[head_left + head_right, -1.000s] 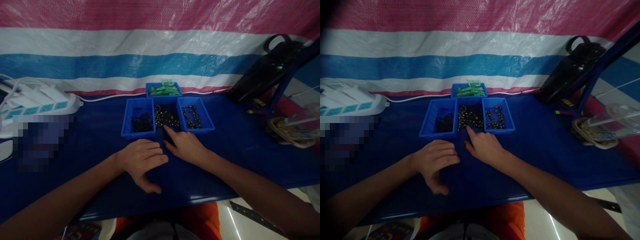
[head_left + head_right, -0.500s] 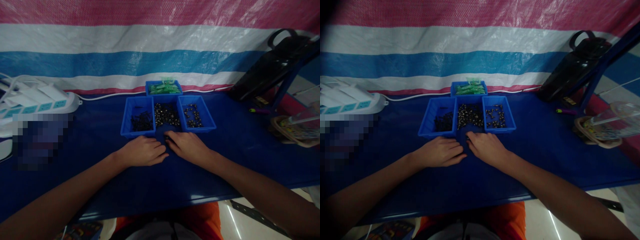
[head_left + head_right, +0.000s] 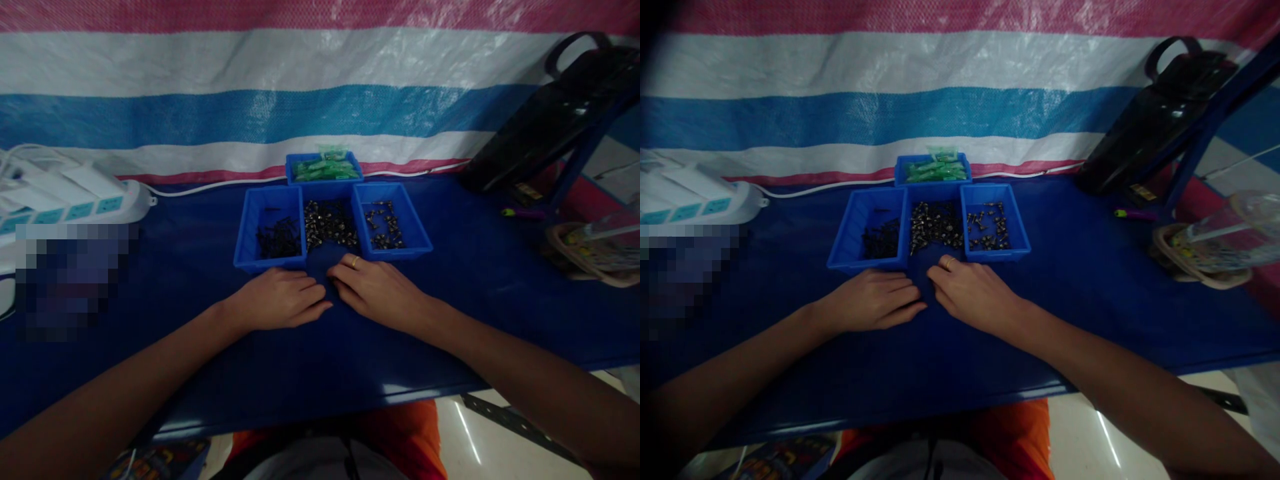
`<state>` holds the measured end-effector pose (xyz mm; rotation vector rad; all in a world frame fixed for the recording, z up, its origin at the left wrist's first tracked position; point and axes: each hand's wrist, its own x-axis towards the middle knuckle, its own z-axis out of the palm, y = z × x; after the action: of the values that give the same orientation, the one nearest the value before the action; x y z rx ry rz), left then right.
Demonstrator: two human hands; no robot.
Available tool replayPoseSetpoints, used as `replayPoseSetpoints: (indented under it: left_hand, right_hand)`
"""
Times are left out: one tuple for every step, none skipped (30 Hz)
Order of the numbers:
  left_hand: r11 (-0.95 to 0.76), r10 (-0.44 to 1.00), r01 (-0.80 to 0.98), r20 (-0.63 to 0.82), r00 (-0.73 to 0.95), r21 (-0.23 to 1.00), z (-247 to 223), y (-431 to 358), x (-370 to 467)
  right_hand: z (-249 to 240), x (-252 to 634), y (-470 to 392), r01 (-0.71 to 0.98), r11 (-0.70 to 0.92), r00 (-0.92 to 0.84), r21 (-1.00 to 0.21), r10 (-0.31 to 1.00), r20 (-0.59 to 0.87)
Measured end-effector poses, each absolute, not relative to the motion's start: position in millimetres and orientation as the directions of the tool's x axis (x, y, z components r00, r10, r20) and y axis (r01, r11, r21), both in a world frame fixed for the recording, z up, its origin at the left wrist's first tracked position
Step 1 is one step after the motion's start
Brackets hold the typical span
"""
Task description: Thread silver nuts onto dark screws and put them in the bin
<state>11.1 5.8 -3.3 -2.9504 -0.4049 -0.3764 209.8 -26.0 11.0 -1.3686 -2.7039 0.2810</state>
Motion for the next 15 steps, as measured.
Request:
replayPoseSetpoints:
  left_hand:
    - [-0.954,0.249,0.283,0.265,0.932,-0.098,-3.3,5.7,10.9]
    - [-0.954,0.252,0.285,0.266,0.931,-0.095,-3.5,5.6,10.7]
    - [-0.954,0.252,0.286,0.269,0.93,-0.092,-3.8,5.5,10.4]
    - [-0.954,0.254,0.287,0.27,0.929,-0.09,-4.2,5.4,10.2]
    - [-0.953,0.257,0.289,0.267,0.929,-0.087,-4.7,5.3,10.0]
    - [-0.953,0.263,0.293,0.262,0.929,-0.082,-5.3,5.2,9.8]
    - [-0.951,0.272,0.3,0.256,0.928,-0.074,-5.8,5.0,9.7]
    - [-0.948,0.287,0.312,0.249,0.925,-0.064,-6.3,4.7,9.8]
    - [-0.943,0.308,0.328,0.24,0.921,-0.05,-6.6,4.3,9.9]
    - [-0.936,0.334,0.351,0.233,0.913,-0.033,-6.9,3.9,10.0]
    - [-0.926,0.365,0.378,0.227,0.903,-0.013,-7.0,3.4,10.1]
    - [-0.913,0.4,0.407,0.22,0.89,0.011,-6.8,3.0,10.3]
    - [-0.9,0.433,0.435,0.213,0.876,0.042,-6.5,2.6,10.3]
    - [-0.886,0.463,0.457,0.207,0.862,0.076,-6.1,2.3,10.3]
    - [-0.873,0.488,0.475,0.203,0.849,0.11,-5.7,2.1,10.2]
  right_hand:
    - [11.2,210.4,-25.6,0.781,0.587,-0.599,-0.213,0.801,0.01]
    - [11.4,210.8,-25.1,0.774,0.595,-0.607,-0.218,0.795,0.014]
    - [11.6,211.1,-24.8,0.768,0.6,-0.612,-0.224,0.79,0.017]
    - [11.8,211.3,-24.4,0.763,0.603,-0.616,-0.231,0.787,0.02]
    - [11.9,211.2,-24.2,0.759,0.604,-0.618,-0.241,0.786,0.024]
    - [12.0,211.1,-24.0,0.755,0.604,-0.618,-0.255,0.786,0.028]
    - [12.0,210.8,-24.0,0.751,0.602,-0.618,-0.272,0.786,0.032]
    - [12.0,210.6,-24.0,0.747,0.598,-0.616,-0.291,0.787,0.037]
    - [12.1,210.4,-24.0,0.743,0.593,-0.613,-0.311,0.789,0.041]
    - [12.1,210.3,-24.1,0.736,0.589,-0.611,-0.334,0.79,0.047]
    - [12.3,210.3,-24.1,0.728,0.584,-0.609,-0.36,0.791,0.053]
    - [12.5,210.3,-24.1,0.717,0.577,-0.605,-0.391,0.794,0.061]
    - [12.9,210.5,-24.0,0.701,0.569,-0.6,-0.43,0.796,0.074]
    - [13.3,210.7,-23.8,0.681,0.558,-0.594,-0.474,0.8,0.089]
    - [13.8,211.0,-23.5,0.657,0.546,-0.586,-0.52,0.804,0.104]
